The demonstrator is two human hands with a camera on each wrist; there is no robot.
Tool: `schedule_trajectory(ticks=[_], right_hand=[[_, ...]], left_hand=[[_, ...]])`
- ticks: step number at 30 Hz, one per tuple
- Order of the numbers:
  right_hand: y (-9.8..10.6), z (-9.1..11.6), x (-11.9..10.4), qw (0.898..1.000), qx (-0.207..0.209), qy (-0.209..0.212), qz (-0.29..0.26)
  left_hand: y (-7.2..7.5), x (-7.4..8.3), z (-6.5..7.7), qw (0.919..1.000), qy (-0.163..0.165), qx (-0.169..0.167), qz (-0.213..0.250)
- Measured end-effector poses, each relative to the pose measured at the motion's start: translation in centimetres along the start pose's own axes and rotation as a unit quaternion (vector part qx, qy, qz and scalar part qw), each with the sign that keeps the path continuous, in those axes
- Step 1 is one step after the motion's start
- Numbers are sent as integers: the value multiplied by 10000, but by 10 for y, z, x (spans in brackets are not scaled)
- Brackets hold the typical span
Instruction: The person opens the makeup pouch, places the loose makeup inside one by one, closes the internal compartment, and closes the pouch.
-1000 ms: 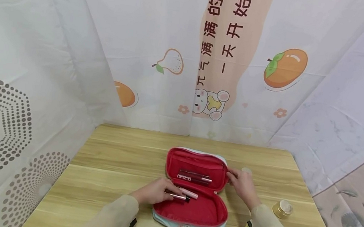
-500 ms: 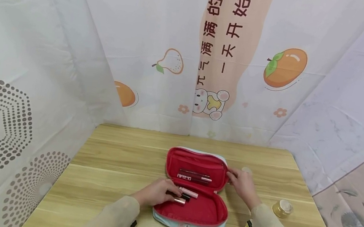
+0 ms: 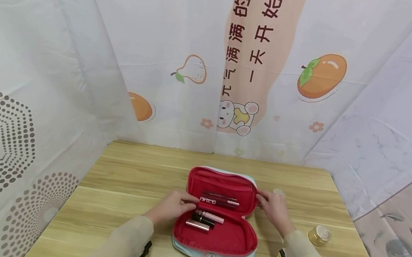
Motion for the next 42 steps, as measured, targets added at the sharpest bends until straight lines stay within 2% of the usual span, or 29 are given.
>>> schedule_trajectory(ticks=[4, 8, 15, 20, 24, 31, 38, 42], right_hand=[[0, 0, 1, 10000, 4, 12, 41], [-1, 0, 2, 10000, 3, -19, 47], [-1, -1, 3, 9999, -27, -81, -97], [-2, -1, 3, 9998, -53, -140, -161], [-2, -1, 2, 9997, -61, -166, -185], [-2, 0, 3, 9998, -38, -119, -142], [-1, 1, 3, 9998, -36, -150, -107], [-1, 1, 2, 9998, -35, -156, -76]], left_hand=[[10, -1, 0, 9982, 327, 350, 370], [18, -1, -1, 9958, 361, 756, 375], [24, -5, -7, 9859, 508, 1595, -90], [26, -8, -12, 9781, 769, 1928, -126], [27, -11, -15, 9753, 885, 2010, -235], [24, -13, -23, 9774, 1050, 1819, -260], [19, -11, -32, 9790, 1103, 1703, 204], [16, -11, -36, 9795, 960, 1745, 302]])
Point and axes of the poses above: each hand's wrist, its own z-axis away from the middle knuckle, its own y-axis out of the back of the hand, x = y × z, the point moved 1 cm from there along -z, towards the middle knuckle, and after that the axes turned 4 degrees about -x, right-handed, at the moved point
